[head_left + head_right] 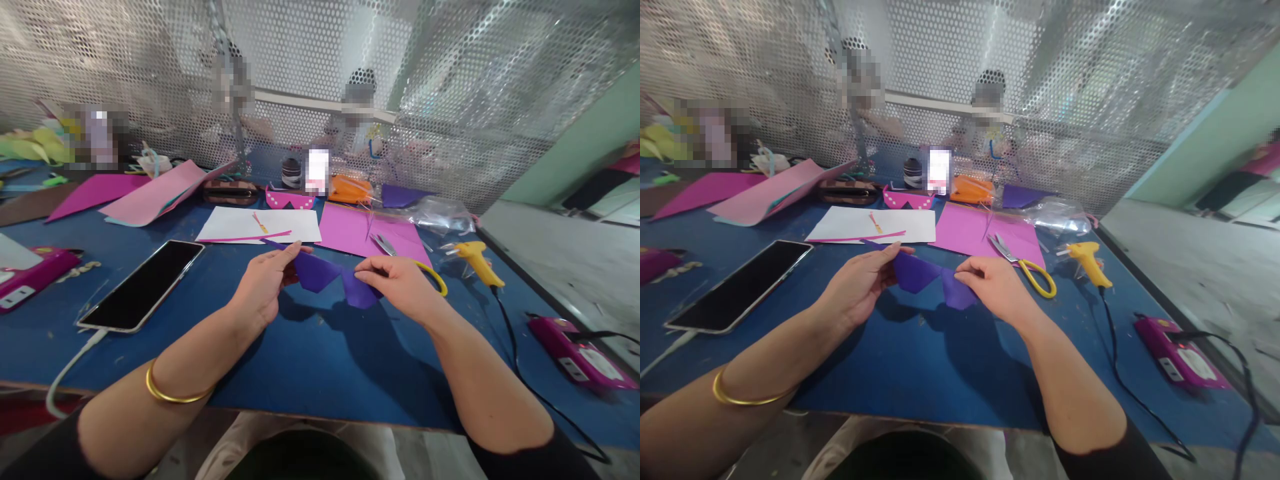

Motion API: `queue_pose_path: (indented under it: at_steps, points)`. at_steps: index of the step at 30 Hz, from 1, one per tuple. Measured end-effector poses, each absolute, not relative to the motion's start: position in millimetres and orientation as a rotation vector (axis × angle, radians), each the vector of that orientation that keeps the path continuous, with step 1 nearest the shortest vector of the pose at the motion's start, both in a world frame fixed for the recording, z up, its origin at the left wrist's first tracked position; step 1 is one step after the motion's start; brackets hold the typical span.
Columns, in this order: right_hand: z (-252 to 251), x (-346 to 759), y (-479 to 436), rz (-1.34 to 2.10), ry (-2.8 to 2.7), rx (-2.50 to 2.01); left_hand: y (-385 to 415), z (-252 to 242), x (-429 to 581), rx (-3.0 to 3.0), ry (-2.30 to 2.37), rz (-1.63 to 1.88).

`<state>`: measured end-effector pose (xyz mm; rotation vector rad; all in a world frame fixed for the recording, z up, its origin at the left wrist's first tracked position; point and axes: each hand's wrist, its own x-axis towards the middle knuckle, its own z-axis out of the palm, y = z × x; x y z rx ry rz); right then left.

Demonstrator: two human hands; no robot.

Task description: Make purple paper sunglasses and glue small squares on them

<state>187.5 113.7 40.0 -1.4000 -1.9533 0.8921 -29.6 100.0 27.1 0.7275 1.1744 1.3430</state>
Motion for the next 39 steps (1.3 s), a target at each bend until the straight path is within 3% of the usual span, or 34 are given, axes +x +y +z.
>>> queue_pose_path:
  at_steps: [24,32,39]
  points:
    - [37.0,211.7,125.3,0.797,-1.827,-1.374,105.9,26.3,-36.6,0.637,1.225,1.418]
    - [34.6,208.8,133.2,0.709,-1.402,-1.287,108.7,32.4,-39.3,0.55,1.201,1.548]
    - [21.4,192.9,133.7,1.13,-1.061,-1.124,109.6,32.3,-42.8,0.516,1.154,1.604]
